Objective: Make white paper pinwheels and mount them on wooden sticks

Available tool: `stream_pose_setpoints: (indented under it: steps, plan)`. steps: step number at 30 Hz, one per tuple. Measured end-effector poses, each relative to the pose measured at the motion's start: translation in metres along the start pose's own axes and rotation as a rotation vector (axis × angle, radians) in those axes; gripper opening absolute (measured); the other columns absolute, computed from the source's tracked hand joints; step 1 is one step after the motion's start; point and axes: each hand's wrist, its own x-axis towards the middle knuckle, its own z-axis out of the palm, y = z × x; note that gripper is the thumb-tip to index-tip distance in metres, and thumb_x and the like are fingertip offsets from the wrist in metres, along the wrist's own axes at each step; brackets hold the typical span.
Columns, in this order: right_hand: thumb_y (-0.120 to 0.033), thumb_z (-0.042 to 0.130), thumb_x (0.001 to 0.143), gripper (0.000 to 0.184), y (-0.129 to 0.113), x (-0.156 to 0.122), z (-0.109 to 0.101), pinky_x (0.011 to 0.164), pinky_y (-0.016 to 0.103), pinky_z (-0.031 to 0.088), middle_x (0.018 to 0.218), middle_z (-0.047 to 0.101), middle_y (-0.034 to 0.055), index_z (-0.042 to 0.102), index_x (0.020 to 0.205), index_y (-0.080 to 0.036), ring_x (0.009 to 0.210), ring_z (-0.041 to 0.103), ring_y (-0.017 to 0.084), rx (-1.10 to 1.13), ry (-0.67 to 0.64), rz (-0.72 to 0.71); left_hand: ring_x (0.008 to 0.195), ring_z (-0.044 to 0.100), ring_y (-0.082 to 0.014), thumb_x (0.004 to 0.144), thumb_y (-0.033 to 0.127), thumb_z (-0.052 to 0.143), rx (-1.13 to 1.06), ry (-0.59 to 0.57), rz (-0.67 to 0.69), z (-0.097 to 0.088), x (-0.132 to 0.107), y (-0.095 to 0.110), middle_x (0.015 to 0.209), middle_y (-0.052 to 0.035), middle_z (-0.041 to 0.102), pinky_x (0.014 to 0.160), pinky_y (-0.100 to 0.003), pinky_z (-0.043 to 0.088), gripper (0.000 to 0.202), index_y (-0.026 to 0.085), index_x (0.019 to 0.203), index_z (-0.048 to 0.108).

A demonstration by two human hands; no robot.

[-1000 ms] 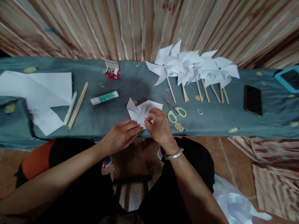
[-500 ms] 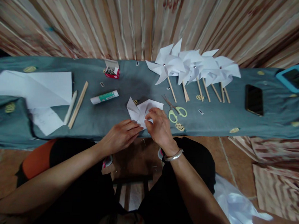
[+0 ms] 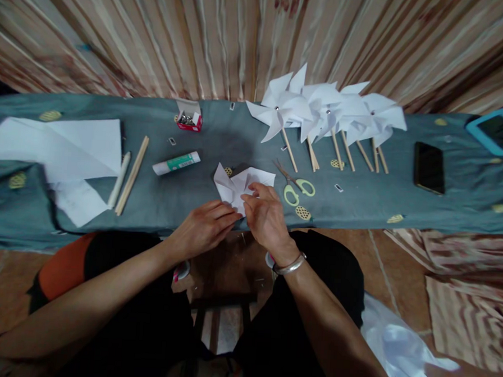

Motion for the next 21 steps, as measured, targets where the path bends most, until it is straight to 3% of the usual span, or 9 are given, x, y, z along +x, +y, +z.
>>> stream_pose_setpoints:
  steps: [5,10,21]
  plan:
    - [-0.016,0.04,0.093,0.031,-0.008,-0.003,-0.001,0.087,0.04,0.045,0.115,0.06,0.0135,0.069,0.103,-0.015,0.1,0.052,0.025,-0.089,-0.061,-0.029,0.092,0.055,-0.0208,0.095,0.019,0.039,-0.036,0.004,-0.03,0.0,0.001,0.0,0.098,-0.0092,0.063,0.079,-0.034,0.05,0.025,0.013,0.102,0.062]
    - [-0.016,0.038,0.093,0.031,-0.015,-0.008,-0.002,0.085,0.042,0.043,0.123,0.056,0.0169,0.063,0.11,-0.012,0.104,0.048,0.028,-0.165,-0.105,-0.081,0.099,0.054,-0.0237,0.092,0.018,0.044,0.007,-0.073,-0.019,0.001,0.001,0.001,0.107,-0.0104,0.063,0.082,-0.037,0.048,0.022,0.012,0.103,0.062]
    - [-0.012,0.04,0.093,0.031,-0.018,-0.014,0.01,0.088,0.039,0.04,0.128,0.056,0.0174,0.061,0.116,-0.01,0.111,0.046,0.028,-0.327,-0.057,-0.066,0.098,0.053,-0.0246,0.09,0.017,0.049,0.065,-0.109,-0.057,0.003,0.004,0.007,0.104,-0.0101,0.065,0.082,-0.038,0.043,0.018,0.011,0.102,0.062]
